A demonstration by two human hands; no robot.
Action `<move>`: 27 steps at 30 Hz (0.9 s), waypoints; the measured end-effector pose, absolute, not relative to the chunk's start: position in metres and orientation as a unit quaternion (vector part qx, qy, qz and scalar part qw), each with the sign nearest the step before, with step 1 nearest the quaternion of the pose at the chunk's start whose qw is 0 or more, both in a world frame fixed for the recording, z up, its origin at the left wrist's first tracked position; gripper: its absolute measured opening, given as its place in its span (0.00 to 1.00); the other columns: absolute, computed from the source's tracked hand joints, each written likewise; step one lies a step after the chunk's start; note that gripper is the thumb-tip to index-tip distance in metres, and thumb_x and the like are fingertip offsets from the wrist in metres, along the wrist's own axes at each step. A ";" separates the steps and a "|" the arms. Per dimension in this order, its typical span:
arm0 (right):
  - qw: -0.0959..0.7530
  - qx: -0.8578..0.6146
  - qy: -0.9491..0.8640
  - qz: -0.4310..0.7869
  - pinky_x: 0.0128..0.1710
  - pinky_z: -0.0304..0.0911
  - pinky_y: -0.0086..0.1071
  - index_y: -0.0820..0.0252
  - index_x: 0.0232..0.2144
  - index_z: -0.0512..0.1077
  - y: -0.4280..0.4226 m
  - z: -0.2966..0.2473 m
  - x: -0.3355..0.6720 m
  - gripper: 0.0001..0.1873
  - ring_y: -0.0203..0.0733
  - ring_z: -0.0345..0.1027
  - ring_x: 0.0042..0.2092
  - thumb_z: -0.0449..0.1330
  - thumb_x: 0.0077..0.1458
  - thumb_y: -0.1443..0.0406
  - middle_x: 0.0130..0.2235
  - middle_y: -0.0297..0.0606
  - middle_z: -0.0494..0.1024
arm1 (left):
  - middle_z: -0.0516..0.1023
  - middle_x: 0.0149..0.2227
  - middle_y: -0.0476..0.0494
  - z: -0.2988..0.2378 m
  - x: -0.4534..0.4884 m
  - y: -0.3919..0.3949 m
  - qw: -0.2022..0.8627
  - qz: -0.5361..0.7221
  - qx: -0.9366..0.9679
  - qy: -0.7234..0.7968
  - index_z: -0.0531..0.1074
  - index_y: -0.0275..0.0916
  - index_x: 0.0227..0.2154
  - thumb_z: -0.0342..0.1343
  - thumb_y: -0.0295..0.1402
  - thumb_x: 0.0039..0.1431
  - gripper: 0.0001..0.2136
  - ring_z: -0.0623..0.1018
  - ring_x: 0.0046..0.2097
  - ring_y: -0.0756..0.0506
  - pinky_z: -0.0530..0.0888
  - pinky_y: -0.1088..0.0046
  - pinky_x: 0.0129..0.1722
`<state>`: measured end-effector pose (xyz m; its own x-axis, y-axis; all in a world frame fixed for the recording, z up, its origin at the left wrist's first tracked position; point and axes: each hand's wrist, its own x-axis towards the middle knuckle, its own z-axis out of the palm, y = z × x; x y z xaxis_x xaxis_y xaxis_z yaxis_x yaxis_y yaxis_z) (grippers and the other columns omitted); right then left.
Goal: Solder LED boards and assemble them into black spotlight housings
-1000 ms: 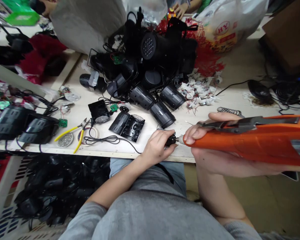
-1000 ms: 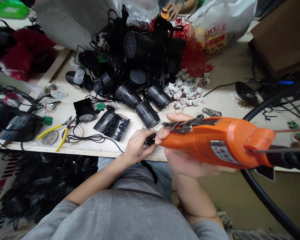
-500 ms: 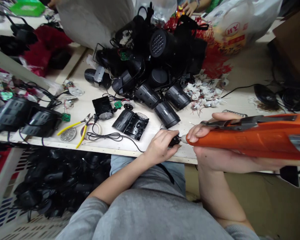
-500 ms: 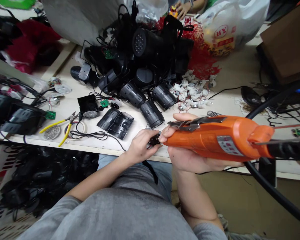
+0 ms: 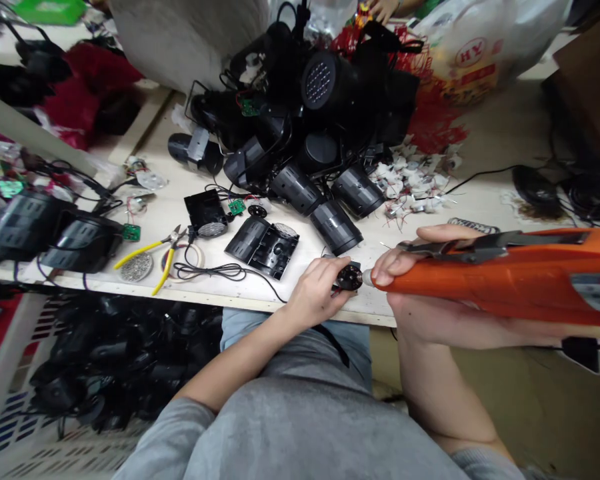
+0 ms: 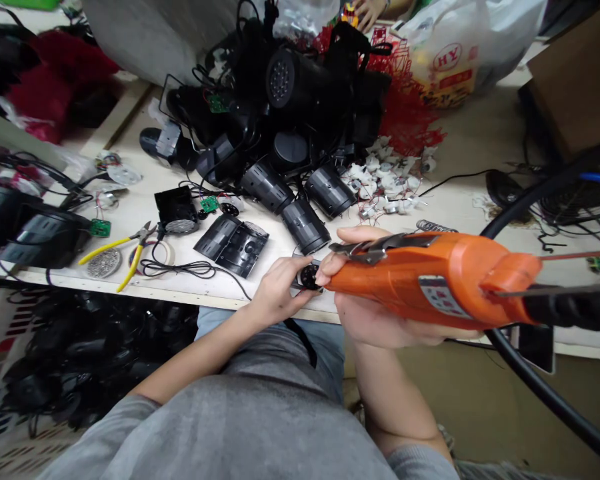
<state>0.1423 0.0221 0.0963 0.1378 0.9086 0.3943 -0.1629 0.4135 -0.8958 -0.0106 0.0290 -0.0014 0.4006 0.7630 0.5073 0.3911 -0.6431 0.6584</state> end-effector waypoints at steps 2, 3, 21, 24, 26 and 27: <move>0.674 -0.346 -0.523 0.390 0.24 0.69 0.44 0.50 0.46 0.77 0.023 0.096 0.141 0.46 0.46 0.69 0.25 0.41 0.51 0.27 0.28 0.36 0.75 | 0.79 0.47 0.36 -0.004 -0.009 0.029 0.227 0.406 0.804 0.371 0.64 0.37 0.58 0.61 0.34 0.61 0.24 0.79 0.50 0.40 0.77 0.61 0.49; 0.679 -0.341 -0.524 0.384 0.24 0.69 0.44 0.52 0.45 0.77 0.023 0.096 0.141 0.46 0.45 0.69 0.24 0.41 0.51 0.27 0.27 0.36 0.75 | 0.79 0.47 0.37 -0.006 -0.009 0.029 0.225 0.404 0.802 0.377 0.64 0.38 0.58 0.61 0.34 0.61 0.24 0.79 0.49 0.40 0.77 0.61 0.48; 0.668 -0.323 -0.525 0.417 0.27 0.67 0.48 0.50 0.43 0.75 0.029 0.089 0.150 0.44 0.46 0.68 0.26 0.43 0.49 0.27 0.37 0.42 0.75 | 0.79 0.43 0.39 -0.005 -0.006 0.032 0.206 0.428 0.790 0.386 0.67 0.36 0.52 0.63 0.33 0.59 0.20 0.79 0.46 0.41 0.77 0.64 0.45; 0.664 -0.305 -0.525 0.437 0.30 0.68 0.51 0.49 0.46 0.74 0.030 0.084 0.155 0.43 0.49 0.71 0.27 0.44 0.50 0.28 0.39 0.44 0.77 | 0.79 0.43 0.39 -0.006 -0.005 0.031 0.212 0.423 0.789 0.393 0.67 0.37 0.52 0.63 0.33 0.59 0.20 0.79 0.46 0.41 0.77 0.64 0.45; 0.668 -0.300 -0.520 0.441 0.30 0.68 0.51 0.48 0.47 0.74 0.030 0.083 0.155 0.44 0.50 0.71 0.28 0.41 0.50 0.27 0.40 0.45 0.77 | 0.79 0.43 0.39 -0.006 -0.005 0.031 0.214 0.421 0.789 0.394 0.67 0.37 0.52 0.63 0.34 0.59 0.19 0.79 0.46 0.41 0.77 0.64 0.45; 0.671 -0.301 -0.514 0.442 0.30 0.68 0.51 0.48 0.47 0.74 0.030 0.084 0.154 0.44 0.50 0.72 0.28 0.40 0.51 0.27 0.40 0.45 0.78 | 0.79 0.43 0.39 -0.006 -0.005 0.031 0.215 0.421 0.789 0.393 0.67 0.37 0.51 0.63 0.34 0.59 0.19 0.79 0.46 0.41 0.77 0.64 0.45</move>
